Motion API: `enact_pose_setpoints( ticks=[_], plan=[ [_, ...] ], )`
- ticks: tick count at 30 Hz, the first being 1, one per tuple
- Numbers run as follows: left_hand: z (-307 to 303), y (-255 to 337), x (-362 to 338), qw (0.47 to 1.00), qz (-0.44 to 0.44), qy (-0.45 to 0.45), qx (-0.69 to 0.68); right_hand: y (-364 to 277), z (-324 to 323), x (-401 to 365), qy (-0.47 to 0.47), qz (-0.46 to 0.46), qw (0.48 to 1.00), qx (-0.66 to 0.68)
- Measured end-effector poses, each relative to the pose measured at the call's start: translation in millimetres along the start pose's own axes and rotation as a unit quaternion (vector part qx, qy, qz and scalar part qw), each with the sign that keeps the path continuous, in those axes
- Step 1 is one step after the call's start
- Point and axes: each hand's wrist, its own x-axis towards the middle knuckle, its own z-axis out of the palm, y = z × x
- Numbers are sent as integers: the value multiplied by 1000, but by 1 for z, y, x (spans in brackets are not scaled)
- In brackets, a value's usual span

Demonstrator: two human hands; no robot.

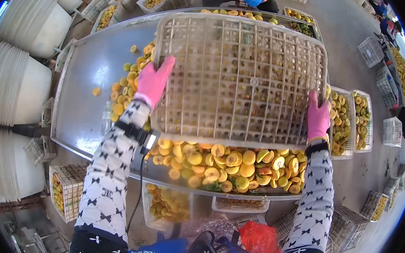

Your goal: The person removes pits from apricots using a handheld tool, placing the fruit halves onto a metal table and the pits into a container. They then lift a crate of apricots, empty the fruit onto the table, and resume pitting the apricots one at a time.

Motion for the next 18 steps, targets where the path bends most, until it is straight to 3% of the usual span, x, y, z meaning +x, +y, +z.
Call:
enact_pose_setpoints(
  ticks=[2, 4, 7, 9, 11, 14, 17, 18],
  plan=[
    [3, 56, -15, 992, -36, 2, 118, -12, -9, 10, -23, 5, 999, -26],
    [10, -25, 14, 996, 77, -35, -35, -10, -12, 27, -39, 19, 997, -57],
    [-3, -32, -33, 953, 42, -115, -278, 33, -1, 9, -10, -80, 986, 149],
    [-6, -24, -91, 981, 38, -61, -180, 61, 6, -7, -42, -79, 978, 191],
    [1, -45, -129, 965, 5, -4, -264, 72, -6, -38, -46, -39, 984, 165],
    [6, -53, -179, 972, 55, 69, -216, 115, 12, -55, -26, -32, 985, 170],
    [5, -67, -175, 962, 53, 23, -268, 119, 11, -72, 30, -69, 982, 175],
    [3, -65, -163, 989, 60, 64, -116, 105, 8, -70, 32, -63, 982, 175]
  ],
)
